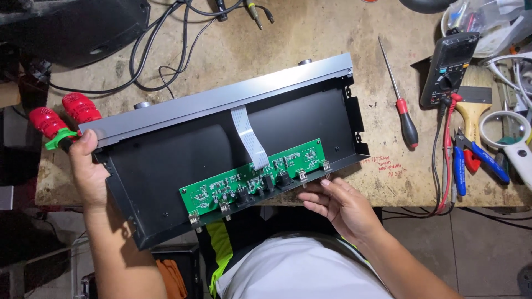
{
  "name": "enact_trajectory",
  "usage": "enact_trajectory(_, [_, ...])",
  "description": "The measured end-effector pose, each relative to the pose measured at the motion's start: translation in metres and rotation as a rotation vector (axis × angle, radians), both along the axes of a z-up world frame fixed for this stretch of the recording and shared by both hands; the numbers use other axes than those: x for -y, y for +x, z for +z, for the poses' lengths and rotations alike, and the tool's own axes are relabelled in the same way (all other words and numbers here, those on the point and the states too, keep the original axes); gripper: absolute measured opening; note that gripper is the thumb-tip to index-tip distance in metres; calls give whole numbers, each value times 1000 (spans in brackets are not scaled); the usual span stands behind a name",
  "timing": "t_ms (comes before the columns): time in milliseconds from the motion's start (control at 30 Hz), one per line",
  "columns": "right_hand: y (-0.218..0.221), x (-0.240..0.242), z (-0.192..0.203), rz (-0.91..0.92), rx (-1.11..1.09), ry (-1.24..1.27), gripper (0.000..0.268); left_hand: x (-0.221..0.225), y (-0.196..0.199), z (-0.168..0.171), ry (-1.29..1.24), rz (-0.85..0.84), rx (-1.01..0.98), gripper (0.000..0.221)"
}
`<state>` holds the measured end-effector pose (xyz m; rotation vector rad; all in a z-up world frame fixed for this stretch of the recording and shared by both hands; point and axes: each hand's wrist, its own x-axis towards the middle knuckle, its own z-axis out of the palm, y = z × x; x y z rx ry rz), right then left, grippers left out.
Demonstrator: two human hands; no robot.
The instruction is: Inspecting a receiver's internal circuitry with a magnifying glass and then reassembling the outer metal casing using a screwdriver.
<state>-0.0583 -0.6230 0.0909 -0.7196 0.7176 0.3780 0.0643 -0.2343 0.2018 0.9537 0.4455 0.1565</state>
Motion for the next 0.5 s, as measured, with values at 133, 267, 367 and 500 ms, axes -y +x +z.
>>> enact_trajectory(133, [0,5,12,5,78,-92,21,-1,5,-8,42,-15,16,16])
enact_trajectory(267, [-8,24,6,-97,143,-216,26,-12,12,-26,13,31,29,16])
enact_trajectory(367, [-4,37,14,-175,241,-467,43,-8,14,-24,-18,18,56,18])
enact_trajectory(500, [2,51,24,-70,324,-804,47,-15,22,-35,31,94,69,16])
